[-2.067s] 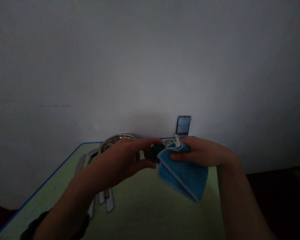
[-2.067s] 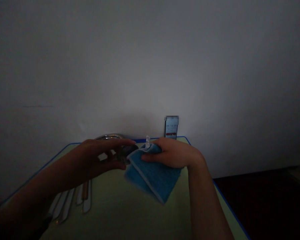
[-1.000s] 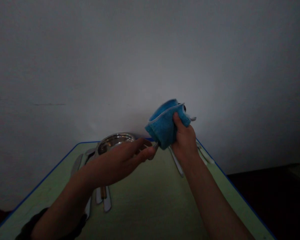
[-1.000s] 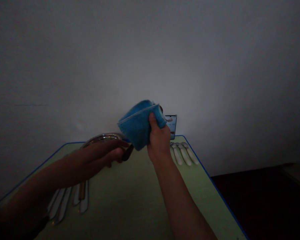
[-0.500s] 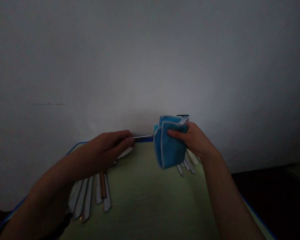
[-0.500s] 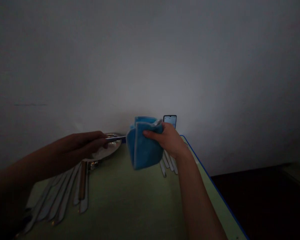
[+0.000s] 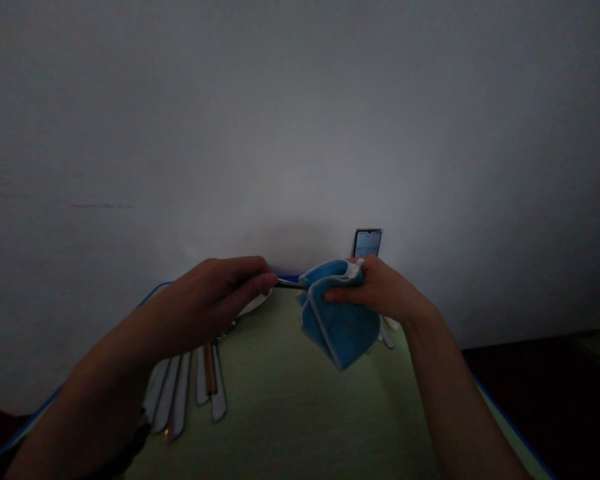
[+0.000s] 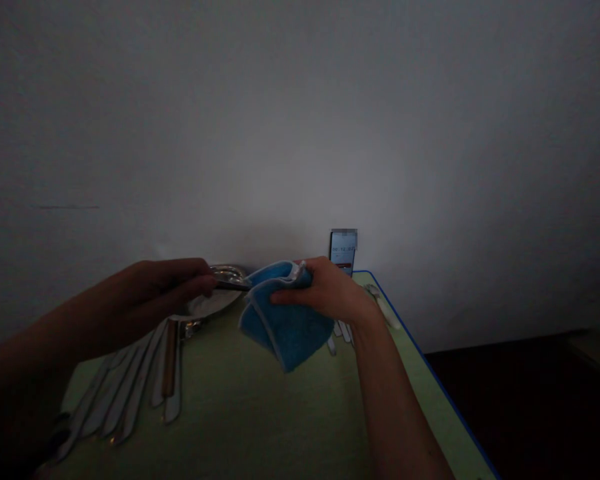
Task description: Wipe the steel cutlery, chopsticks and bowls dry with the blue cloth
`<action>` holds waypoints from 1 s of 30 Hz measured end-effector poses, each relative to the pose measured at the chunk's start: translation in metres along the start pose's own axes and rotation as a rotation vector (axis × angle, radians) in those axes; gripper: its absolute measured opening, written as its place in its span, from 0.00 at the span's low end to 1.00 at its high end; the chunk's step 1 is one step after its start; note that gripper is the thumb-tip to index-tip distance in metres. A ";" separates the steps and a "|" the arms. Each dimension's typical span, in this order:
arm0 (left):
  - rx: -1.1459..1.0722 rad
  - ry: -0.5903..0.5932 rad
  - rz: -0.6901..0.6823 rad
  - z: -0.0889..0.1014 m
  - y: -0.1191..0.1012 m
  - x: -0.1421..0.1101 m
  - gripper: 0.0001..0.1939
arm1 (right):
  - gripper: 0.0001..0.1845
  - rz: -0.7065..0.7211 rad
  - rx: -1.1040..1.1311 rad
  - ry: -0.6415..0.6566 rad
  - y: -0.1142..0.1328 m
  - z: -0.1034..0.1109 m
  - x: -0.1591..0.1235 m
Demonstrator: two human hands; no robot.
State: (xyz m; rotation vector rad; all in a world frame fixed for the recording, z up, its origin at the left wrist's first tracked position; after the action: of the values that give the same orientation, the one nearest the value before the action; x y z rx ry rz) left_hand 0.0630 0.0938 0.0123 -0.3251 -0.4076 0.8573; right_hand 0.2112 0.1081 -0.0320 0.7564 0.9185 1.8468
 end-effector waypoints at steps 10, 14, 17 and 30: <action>-0.027 -0.041 0.052 0.018 0.013 -0.008 0.19 | 0.18 0.003 0.030 -0.173 -0.003 0.021 0.000; -0.021 -0.035 0.038 0.018 0.008 -0.009 0.18 | 0.15 -0.025 0.041 -0.046 -0.012 0.012 -0.003; -0.022 -0.031 0.021 0.016 0.003 -0.007 0.17 | 0.11 -0.002 0.045 0.025 -0.008 0.003 -0.003; -0.081 -0.103 0.006 0.019 -0.004 -0.003 0.16 | 0.19 -0.003 -0.108 -0.290 0.003 0.032 -0.004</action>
State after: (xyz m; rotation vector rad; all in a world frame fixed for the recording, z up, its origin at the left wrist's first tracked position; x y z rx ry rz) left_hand 0.0550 0.0908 0.0305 -0.3579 -0.5378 0.8672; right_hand 0.2367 0.1124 -0.0128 0.9257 0.6284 1.7131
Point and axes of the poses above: each hand's wrist, its own x-axis towards the middle knuckle, its own z-axis out of the back of the hand, y = z × x, the point moved 10 cm from there along x, towards the middle knuckle, and after that the axes turned 3 degrees about -x, right-handed, at the moved point
